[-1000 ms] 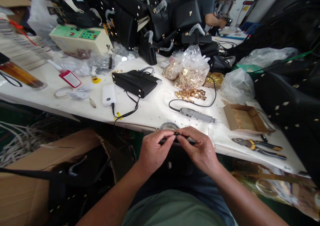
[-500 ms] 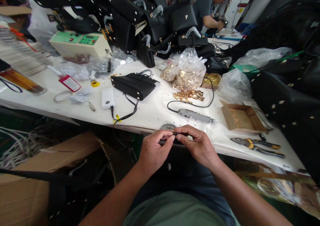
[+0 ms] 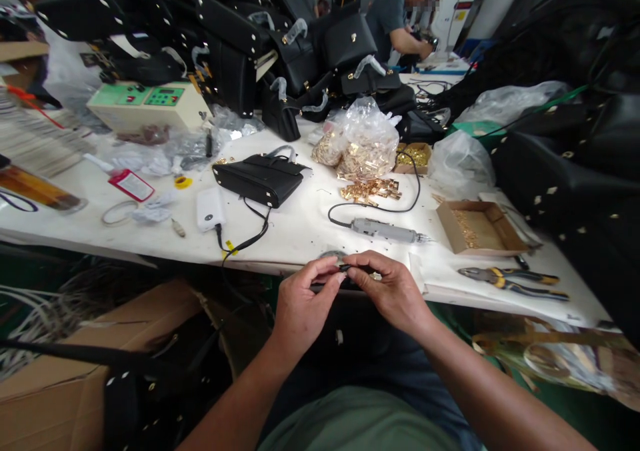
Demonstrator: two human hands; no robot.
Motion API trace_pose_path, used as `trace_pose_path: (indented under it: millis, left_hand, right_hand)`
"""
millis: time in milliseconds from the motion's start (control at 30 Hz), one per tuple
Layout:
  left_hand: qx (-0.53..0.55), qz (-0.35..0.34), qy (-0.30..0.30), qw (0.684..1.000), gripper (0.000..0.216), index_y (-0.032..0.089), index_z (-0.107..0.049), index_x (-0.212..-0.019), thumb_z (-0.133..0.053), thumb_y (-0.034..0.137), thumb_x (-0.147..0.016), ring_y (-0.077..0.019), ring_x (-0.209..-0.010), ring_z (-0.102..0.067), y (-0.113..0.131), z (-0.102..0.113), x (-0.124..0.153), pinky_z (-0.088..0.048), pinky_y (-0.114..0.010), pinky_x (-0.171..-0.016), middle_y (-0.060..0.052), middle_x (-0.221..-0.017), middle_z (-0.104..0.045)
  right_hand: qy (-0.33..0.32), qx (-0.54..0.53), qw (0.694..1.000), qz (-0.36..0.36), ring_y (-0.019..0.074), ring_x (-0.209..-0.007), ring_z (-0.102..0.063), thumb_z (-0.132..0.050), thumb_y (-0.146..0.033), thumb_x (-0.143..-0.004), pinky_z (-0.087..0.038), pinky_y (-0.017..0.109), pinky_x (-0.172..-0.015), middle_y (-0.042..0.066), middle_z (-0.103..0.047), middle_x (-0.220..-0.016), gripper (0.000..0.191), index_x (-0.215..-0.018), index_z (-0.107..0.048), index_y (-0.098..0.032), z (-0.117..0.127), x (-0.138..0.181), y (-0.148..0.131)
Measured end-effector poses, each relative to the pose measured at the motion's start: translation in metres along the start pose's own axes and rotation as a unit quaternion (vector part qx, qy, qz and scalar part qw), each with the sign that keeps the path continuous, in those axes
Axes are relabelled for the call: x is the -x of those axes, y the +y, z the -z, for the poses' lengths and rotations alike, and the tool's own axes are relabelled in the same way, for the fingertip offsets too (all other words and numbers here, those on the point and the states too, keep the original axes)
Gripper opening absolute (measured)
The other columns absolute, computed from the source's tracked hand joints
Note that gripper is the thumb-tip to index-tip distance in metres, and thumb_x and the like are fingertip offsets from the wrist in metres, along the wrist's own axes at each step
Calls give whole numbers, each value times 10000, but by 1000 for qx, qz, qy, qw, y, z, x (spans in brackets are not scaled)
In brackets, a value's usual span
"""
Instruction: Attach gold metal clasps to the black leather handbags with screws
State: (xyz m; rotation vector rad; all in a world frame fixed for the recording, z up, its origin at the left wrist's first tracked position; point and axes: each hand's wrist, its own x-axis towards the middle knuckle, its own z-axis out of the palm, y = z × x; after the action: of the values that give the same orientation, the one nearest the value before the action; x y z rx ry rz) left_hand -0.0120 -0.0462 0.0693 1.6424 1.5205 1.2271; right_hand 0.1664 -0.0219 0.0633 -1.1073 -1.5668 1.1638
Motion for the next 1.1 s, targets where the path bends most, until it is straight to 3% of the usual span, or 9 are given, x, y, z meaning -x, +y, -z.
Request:
trace_pose_path:
  millis: [333,767,1100]
  left_hand:
    - [8,0,-5,1000,124,222,-786,-963,-733,191,-855,-177,-787,-778,8,0,-2,-653,-262,-749,-9,-908,-815]
    - [30,-7,-19,999,125,218,-784,-983,-703,207,-887,-186,-805,-778,5,-3,0,-655,-287,-783,-23,-932,-815]
    - [17,-35,-7,999,132,224,-771,-998,-678,186,-911,-168,-818,-764,2,-3,0,-624,-272,-795,-4,-938,-809]
  right_hand:
    - [8,24,1000,-7,202,-916,-704,-688,-321,-939,-542,311,-831,22,-762,-967,131,-995,-774,-241,1,3,-4]
    - [-3,131,990,43,207,-800,-689,-660,-342,-956,-511,314,-724,45,-739,-865,156,-902,-736,-217,7,4,-13]
    - [-31,110,992,45,225,-934,-722,-683,-324,-957,-548,328,-817,35,-770,-999,134,-1048,-756,-259,11,4,-4]
